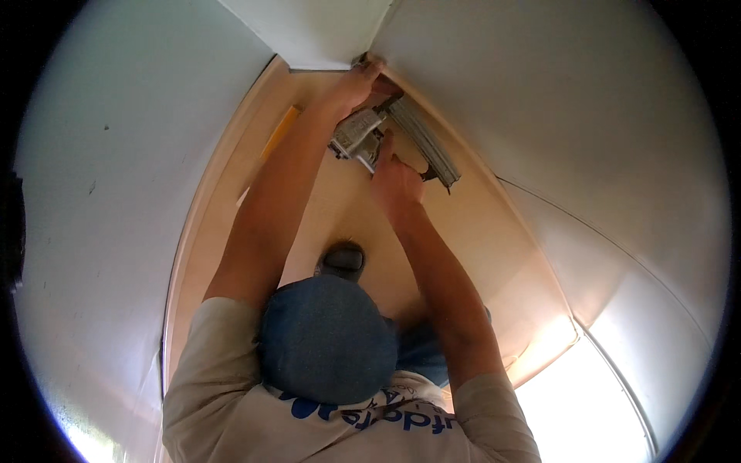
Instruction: The person installs wooden skirting boards along the base of a wall using an air-powered nail gun, positioning the boards by hand and then securing them with nails.
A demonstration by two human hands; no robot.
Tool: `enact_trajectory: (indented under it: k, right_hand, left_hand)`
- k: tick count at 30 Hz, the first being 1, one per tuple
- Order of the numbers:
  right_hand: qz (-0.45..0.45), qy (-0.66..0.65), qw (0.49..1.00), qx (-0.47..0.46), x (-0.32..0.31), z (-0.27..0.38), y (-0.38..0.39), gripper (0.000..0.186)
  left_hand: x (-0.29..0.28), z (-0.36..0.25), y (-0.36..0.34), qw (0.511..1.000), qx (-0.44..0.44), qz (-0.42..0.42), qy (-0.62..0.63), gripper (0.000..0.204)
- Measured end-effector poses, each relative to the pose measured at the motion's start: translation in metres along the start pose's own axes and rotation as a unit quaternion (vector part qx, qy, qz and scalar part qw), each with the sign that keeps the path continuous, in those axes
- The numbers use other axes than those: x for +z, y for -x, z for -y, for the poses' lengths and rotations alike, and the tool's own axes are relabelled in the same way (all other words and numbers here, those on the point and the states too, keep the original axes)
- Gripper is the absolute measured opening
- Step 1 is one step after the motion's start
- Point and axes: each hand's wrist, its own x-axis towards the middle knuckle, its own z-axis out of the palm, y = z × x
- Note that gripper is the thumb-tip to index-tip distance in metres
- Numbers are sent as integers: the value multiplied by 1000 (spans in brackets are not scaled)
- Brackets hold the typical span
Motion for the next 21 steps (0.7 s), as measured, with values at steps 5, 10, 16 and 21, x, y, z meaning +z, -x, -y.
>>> enact_trajectory:
  k: [5,10,16,21]
  right_hand:
    - [2,26,999,-34,23,-23,25,99]
    - [47,46,997,-46,60,-97,101,98]
    - [28,85,995,-37,114,-178,175,80]
    - [-2,49,998,-25,113,-141,148,73]
  left_hand:
    - [-11,-10,12,992,-39,49,110,61]
    - [12,-4,2,981,-114,119,105,87]
    - [19,58,-38,981,-111,65,144,81]
    - [-49,95,-110,989,118,-14,85,59]
